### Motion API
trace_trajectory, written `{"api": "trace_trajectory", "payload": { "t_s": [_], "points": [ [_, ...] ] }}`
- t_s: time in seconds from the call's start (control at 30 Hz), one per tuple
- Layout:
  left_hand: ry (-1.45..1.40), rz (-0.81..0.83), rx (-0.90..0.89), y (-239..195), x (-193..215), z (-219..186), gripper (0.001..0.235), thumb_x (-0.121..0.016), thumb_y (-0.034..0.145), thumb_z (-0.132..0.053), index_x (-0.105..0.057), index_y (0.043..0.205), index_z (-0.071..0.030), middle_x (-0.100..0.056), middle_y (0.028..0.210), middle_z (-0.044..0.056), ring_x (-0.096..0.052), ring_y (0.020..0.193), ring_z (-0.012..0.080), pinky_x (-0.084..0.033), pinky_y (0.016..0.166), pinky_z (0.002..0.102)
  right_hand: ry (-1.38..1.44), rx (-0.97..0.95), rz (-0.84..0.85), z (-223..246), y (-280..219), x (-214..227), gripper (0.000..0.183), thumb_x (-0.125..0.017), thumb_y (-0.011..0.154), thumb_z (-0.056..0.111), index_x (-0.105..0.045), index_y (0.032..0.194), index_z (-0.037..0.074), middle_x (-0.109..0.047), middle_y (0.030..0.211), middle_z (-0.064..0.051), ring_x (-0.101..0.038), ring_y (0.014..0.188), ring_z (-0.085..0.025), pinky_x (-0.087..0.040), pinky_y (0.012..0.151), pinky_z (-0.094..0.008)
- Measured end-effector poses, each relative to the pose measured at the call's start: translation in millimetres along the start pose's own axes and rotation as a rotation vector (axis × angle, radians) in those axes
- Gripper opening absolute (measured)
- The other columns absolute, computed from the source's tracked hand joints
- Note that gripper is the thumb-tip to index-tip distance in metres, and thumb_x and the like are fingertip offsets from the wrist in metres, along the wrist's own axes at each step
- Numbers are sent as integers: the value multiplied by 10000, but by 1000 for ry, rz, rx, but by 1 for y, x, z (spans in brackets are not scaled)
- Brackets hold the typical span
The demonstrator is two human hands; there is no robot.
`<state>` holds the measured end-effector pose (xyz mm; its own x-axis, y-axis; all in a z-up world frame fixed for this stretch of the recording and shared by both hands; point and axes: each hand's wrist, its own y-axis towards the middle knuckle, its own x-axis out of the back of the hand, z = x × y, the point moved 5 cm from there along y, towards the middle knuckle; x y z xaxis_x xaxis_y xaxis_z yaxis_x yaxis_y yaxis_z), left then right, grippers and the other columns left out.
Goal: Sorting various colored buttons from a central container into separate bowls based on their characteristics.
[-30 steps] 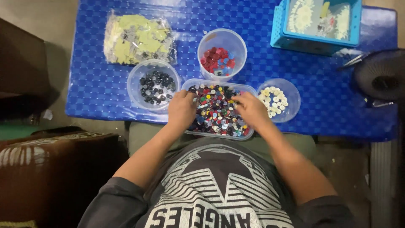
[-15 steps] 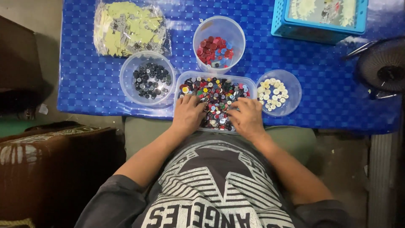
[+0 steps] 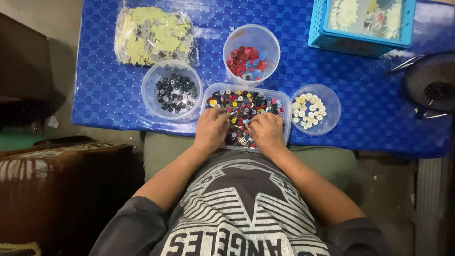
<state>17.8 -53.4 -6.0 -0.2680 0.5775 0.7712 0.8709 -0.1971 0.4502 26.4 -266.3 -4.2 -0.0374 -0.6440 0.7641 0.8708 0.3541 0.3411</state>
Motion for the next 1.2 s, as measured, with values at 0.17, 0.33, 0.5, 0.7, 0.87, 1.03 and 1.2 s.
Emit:
{"api": "trace_trajectory", "payload": {
  "t_s": [0.17,0.33,0.5,0.7,0.87,1.03,1.2],
  "points": [
    [-3,-67,0,11,7,25,187,-733,828,-119,-741,1012,-156,-650,1018,101,-650,933,363,-520,712,453,-228,-47,51,-44,-20,-3,93,-737,852,319,-696,868,237,-610,979,98,-581,1050,-173,-381,883,-398],
    [151,-96,-19,22,4,34,167,-770,775,-198,-739,937,-170,-658,958,52,-653,915,318,-516,667,420,-178,79,-113,-49,-23,18,214,-630,1020,405,-686,883,249,-595,794,84,-631,865,-169,-411,815,-345],
    [243,-28,-48,32,-14,17,69,-764,742,-201,-719,793,-199,-640,911,30,-632,933,309,-494,665,415,-222,85,-137,-37,-26,18,320,-535,1084,425,-667,892,206,-584,756,54,-636,812,-175,-414,811,-349],
    [273,56,-135,40,-29,12,165,-798,706,-271,-674,750,-172,-609,921,60,-589,1025,336,-445,807,461,-245,89,-175,-23,-16,27,327,-528,1091,416,-645,883,193,-577,754,43,-647,846,-173,-412,855,-355],
    [239,142,-190,39,-33,15,320,-866,584,-305,-666,755,-125,-632,964,92,-584,1100,367,-440,893,513,-250,102,-191,-19,-15,29,307,-555,1088,383,-642,874,182,-565,730,30,-652,831,-186,-415,856,-354],
    [213,52,-135,37,-32,19,152,-717,859,-195,-602,776,-142,-609,922,69,-603,1021,327,-440,787,440,-244,83,-173,-23,-17,27,331,-520,1097,401,-644,882,182,-572,734,33,-657,850,-173,-414,863,-360],
    [-191,292,480,46,-10,15,87,-684,928,-270,-711,961,-194,-678,801,45,-691,892,325,-520,762,440,-232,82,-176,-28,-16,26,260,-577,1065,369,-657,894,190,-573,728,32,-660,850,-177,-422,863,-359]
  ]
}}
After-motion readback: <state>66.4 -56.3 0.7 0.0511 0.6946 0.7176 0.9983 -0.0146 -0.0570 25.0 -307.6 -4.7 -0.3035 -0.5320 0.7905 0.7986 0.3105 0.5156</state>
